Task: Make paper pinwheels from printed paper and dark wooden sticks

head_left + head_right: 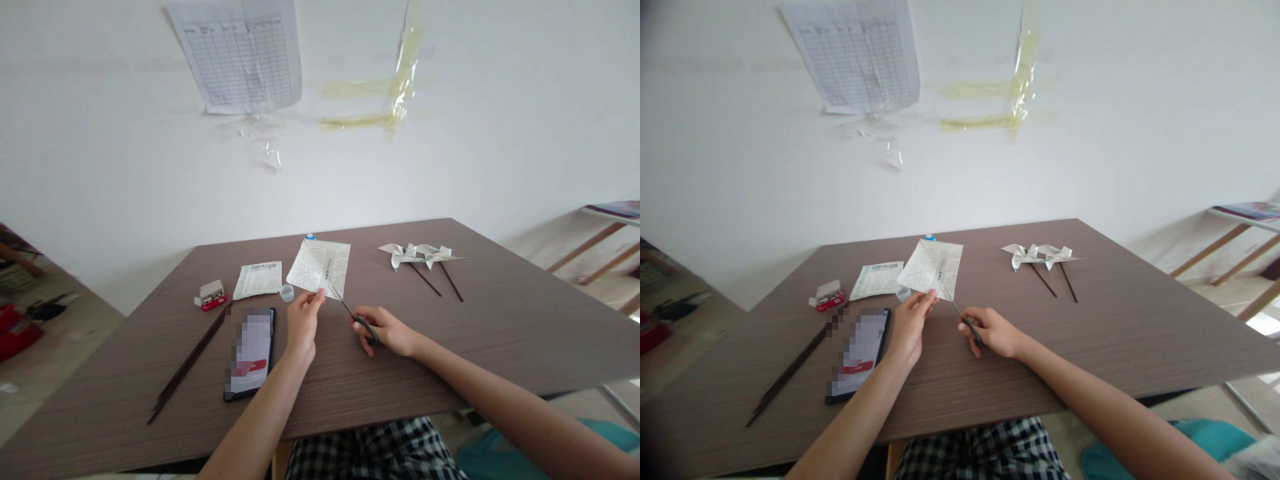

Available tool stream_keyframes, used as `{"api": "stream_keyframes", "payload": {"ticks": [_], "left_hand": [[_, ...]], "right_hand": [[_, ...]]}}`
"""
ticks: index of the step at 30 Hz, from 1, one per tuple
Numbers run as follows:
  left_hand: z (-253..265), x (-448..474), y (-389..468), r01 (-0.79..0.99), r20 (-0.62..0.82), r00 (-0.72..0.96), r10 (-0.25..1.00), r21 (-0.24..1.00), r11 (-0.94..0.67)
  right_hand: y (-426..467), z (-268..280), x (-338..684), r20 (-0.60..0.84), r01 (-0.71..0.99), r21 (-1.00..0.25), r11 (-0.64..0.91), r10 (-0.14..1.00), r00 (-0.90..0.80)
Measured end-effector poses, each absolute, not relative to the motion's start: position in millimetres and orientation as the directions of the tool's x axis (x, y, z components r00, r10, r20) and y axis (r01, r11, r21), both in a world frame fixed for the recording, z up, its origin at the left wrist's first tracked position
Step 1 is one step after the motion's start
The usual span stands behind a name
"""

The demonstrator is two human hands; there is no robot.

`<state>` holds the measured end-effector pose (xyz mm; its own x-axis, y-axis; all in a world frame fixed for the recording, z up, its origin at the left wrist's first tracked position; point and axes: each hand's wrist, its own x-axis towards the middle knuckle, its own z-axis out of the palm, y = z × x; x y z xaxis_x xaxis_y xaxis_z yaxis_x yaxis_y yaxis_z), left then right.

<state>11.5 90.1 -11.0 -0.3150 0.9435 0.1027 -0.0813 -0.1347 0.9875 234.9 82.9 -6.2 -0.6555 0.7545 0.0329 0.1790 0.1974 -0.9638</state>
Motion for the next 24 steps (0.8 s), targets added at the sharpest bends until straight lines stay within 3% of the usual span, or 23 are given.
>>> {"api": "stream_keyframes", "payload": {"ticks": [24], "left_hand": [[-11.0, 11.0, 90.0, -0.092, 0.099, -0.321, 0.942, 0.987, -0.135]], "right_hand": [[84.2, -9.8, 234.7, 0.026, 0.174, -0.968, 0.18, 0.762, -0.647]]}}
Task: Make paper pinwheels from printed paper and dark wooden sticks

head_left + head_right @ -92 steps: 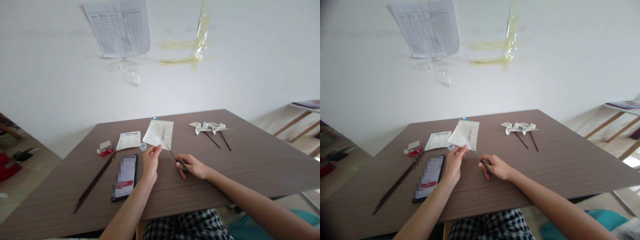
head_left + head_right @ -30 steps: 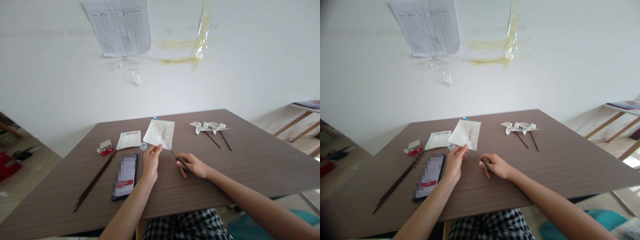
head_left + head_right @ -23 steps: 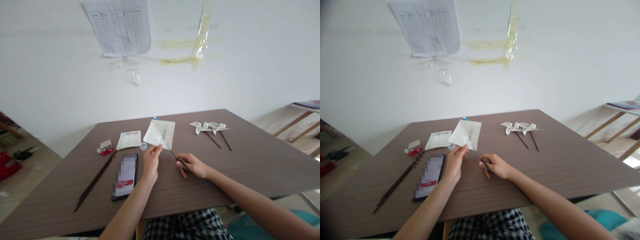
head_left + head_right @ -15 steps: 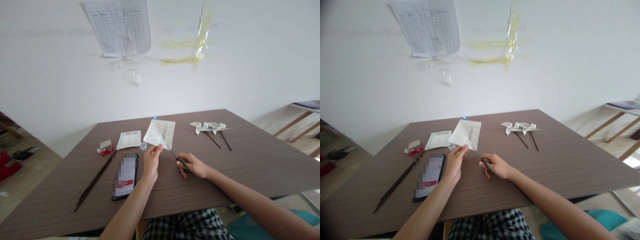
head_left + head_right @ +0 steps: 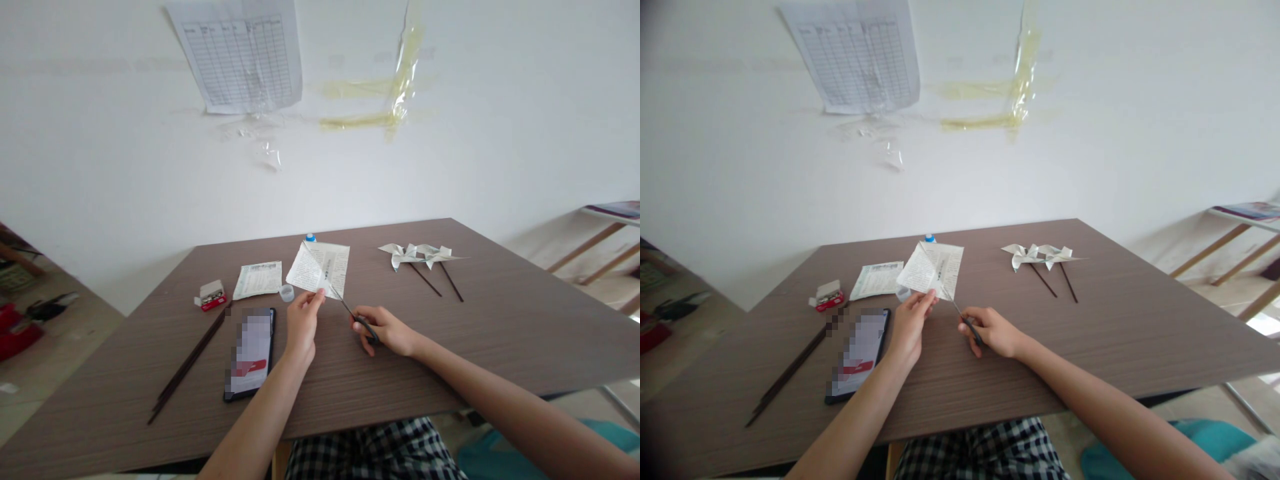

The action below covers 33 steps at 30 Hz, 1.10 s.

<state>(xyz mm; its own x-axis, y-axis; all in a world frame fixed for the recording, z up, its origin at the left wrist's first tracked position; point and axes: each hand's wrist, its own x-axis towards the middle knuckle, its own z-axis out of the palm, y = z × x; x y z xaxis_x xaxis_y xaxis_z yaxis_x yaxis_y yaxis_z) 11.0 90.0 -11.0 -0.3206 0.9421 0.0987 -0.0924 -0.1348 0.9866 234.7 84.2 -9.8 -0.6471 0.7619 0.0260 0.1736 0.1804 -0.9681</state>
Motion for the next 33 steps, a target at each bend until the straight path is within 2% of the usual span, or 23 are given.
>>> {"api": "stream_keyframes", "payload": {"ticks": [19, 26, 33], "left_hand": [[-11.3, 11.6, 89.9, -0.099, 0.08, -0.323, 0.943, 0.988, -0.118], [-10.3, 10.4, 89.3, -0.091, 0.082, -0.322, 0.943, 0.989, -0.118], [-12.8, 11.1, 92.0, -0.13, 0.009, -0.346, 0.938, 0.99, -0.058]], "right_hand": [[86.0, -12.5, 234.7, 0.052, 0.168, -0.964, 0.204, 0.768, -0.638], [83.2, -8.7, 234.6, 0.007, 0.203, -0.965, 0.167, 0.788, -0.615], [85.7, -12.0, 234.7, -0.004, 0.225, -0.958, 0.177, 0.777, -0.629]]}}
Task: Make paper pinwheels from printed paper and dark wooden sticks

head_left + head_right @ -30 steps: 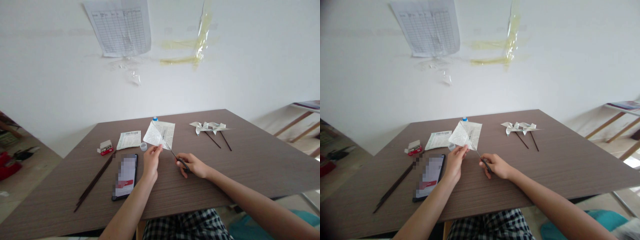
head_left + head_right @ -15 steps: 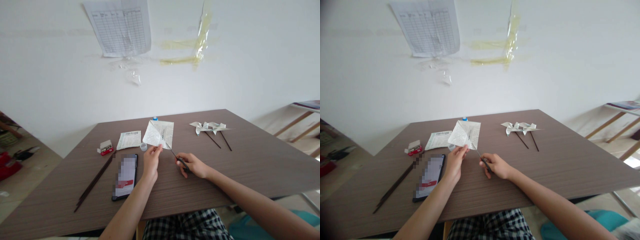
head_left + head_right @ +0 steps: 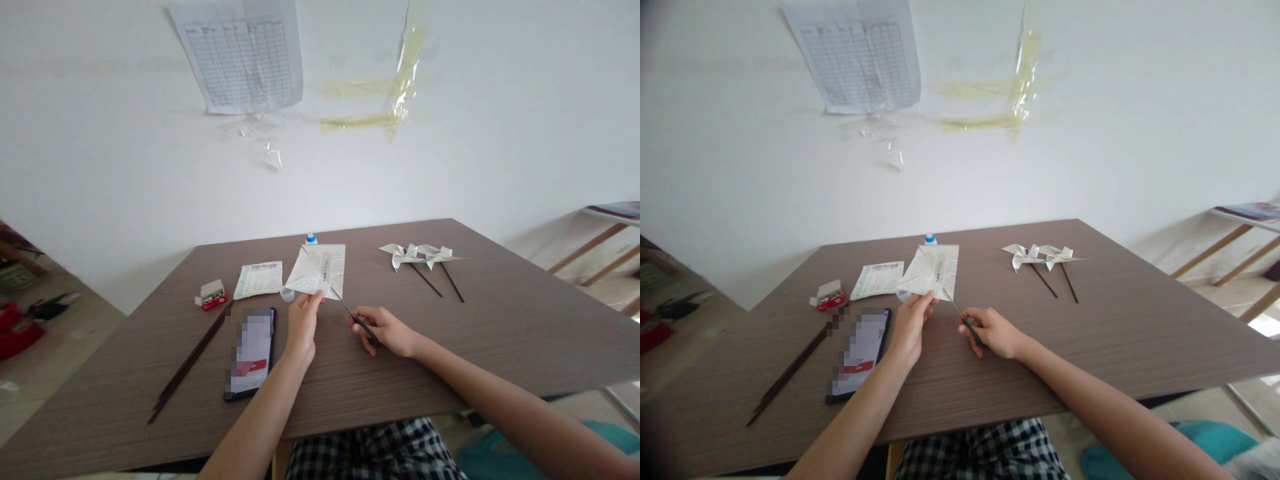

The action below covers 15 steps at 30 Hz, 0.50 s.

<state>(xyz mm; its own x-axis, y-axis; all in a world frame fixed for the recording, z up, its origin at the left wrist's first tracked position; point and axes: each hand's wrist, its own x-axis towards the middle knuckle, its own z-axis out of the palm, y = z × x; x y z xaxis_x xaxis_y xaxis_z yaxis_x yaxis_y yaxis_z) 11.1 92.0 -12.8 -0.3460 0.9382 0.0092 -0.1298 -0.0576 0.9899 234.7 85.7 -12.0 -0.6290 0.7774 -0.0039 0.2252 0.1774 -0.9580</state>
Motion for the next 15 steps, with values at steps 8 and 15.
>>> {"api": "stream_keyframes", "payload": {"ticks": [8, 15], "left_hand": [[-17.4, 14.5, 93.8, -0.171, 0.026, -0.38, 0.925, 0.98, -0.097], [-18.5, 13.8, 94.8, -0.119, 0.069, -0.381, 0.922, 0.985, -0.123]], "right_hand": [[84.9, -10.8, 237.1, 0.022, 0.259, -0.937, 0.235, 0.78, -0.625], [82.9, -9.5, 237.3, 0.031, 0.256, -0.935, 0.244, 0.777, -0.629]]}}
